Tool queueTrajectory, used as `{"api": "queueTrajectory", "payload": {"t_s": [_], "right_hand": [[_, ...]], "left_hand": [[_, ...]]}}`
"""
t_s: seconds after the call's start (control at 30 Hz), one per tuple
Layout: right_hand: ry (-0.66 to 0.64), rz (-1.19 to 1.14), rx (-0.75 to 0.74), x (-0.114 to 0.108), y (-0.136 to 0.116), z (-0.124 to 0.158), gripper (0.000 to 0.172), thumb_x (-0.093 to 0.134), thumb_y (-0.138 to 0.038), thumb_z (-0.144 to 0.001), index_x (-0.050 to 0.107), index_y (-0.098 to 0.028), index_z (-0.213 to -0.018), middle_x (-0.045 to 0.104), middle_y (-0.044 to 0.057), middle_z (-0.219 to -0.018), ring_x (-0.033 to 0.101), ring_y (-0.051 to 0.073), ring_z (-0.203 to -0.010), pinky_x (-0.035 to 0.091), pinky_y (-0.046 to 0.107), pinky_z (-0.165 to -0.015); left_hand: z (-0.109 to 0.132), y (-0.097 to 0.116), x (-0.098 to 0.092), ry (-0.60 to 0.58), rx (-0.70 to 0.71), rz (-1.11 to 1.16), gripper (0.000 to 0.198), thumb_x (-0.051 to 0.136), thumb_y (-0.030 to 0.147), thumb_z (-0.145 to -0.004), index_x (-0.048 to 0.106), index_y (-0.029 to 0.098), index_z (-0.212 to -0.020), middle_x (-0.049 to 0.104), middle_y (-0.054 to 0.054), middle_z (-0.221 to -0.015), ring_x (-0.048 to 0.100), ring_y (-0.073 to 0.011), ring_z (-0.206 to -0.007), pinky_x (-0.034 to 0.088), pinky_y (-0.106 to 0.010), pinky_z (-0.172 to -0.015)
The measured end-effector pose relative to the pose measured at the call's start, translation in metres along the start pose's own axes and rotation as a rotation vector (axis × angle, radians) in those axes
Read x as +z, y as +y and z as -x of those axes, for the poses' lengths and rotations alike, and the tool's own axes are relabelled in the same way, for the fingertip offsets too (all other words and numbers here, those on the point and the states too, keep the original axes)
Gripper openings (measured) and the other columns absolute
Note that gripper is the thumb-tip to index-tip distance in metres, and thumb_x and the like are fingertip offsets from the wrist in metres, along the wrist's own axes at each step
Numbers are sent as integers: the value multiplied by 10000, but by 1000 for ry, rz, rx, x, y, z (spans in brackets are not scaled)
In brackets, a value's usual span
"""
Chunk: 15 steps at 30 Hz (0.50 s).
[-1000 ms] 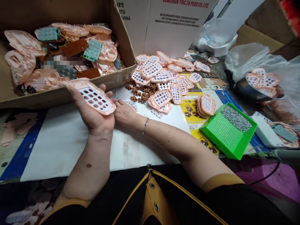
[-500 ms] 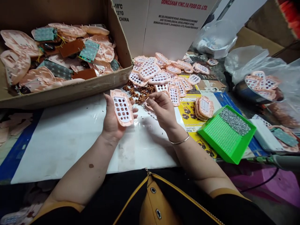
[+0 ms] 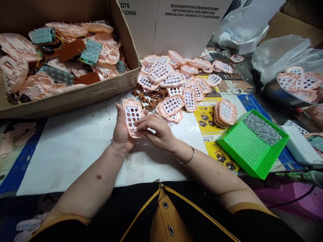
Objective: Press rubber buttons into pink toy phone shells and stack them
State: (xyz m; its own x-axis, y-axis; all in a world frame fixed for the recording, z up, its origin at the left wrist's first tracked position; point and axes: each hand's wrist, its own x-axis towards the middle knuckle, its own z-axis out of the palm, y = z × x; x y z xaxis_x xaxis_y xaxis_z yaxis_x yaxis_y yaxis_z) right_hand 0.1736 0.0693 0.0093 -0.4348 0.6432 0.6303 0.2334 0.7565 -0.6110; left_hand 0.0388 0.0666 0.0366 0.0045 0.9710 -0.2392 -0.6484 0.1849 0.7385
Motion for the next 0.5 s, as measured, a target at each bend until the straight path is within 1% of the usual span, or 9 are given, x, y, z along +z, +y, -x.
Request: {"api": "queueTrajectory", "payload": {"t_s": [0.07, 0.17, 0.23, 0.3, 0.4, 0.5], "right_hand": [[-17, 67, -18, -1, 0, 0, 162, 568, -337, -983, 693, -253, -925, 722, 60, -1112, 645, 197, -1064, 481, 414, -1001], [-51, 158, -33, -4, -3, -1, 180, 545, -331, -992, 690, -257, -915, 716, 51, -1067, 636, 193, -1026, 471, 406, -991], [-86, 196, -46, -7, -5, -2, 178, 529, -309, -996, 682, -255, -923, 719, 43, -1038, 634, 192, -1003, 468, 405, -980], [-114, 229, -58, -10, -7, -3, 182, 517, -308, -997, 678, -253, -933, 716, 48, -1061, 627, 198, -1016, 469, 409, -971], [-154, 275, -90, -16, -7, -3, 242, 499, -389, -1004, 685, -246, -947, 703, 65, -1126, 610, 216, -1073, 464, 422, -989], [-161, 376, -179, -16, -9, -1, 354, 463, -495, -1006, 698, -233, -970, 688, 94, -1194, 579, 249, -1168, 443, 447, -1028]], "left_hand": [[0, 1, 0, 2, 19, -1, 698, 254, 718, -973, 666, 155, -969, 687, -106, -839, 717, -276, -933, 614, -417, -761], [1, 2, 1, -3, 30, -10, 725, 213, 733, -967, 659, 161, -962, 668, -97, -787, 713, -296, -965, 610, -451, -769], [1, 3, 2, -10, 15, -19, 725, 237, 757, -949, 658, 167, -945, 649, -93, -749, 710, -304, -978, 610, -448, -771], [2, 4, 3, -22, 8, -20, 717, 278, 791, -919, 661, 185, -930, 637, -89, -736, 708, -302, -981, 612, -426, -769], [2, 4, 2, -49, 5, -8, 713, 287, 798, -912, 656, 189, -949, 636, -95, -776, 699, -306, -1011, 609, -421, -777], [0, 3, -1, -52, -7, 10, 733, 271, 789, -923, 639, 158, -990, 640, -119, -855, 678, -345, -1061, 602, -459, -770]]}}
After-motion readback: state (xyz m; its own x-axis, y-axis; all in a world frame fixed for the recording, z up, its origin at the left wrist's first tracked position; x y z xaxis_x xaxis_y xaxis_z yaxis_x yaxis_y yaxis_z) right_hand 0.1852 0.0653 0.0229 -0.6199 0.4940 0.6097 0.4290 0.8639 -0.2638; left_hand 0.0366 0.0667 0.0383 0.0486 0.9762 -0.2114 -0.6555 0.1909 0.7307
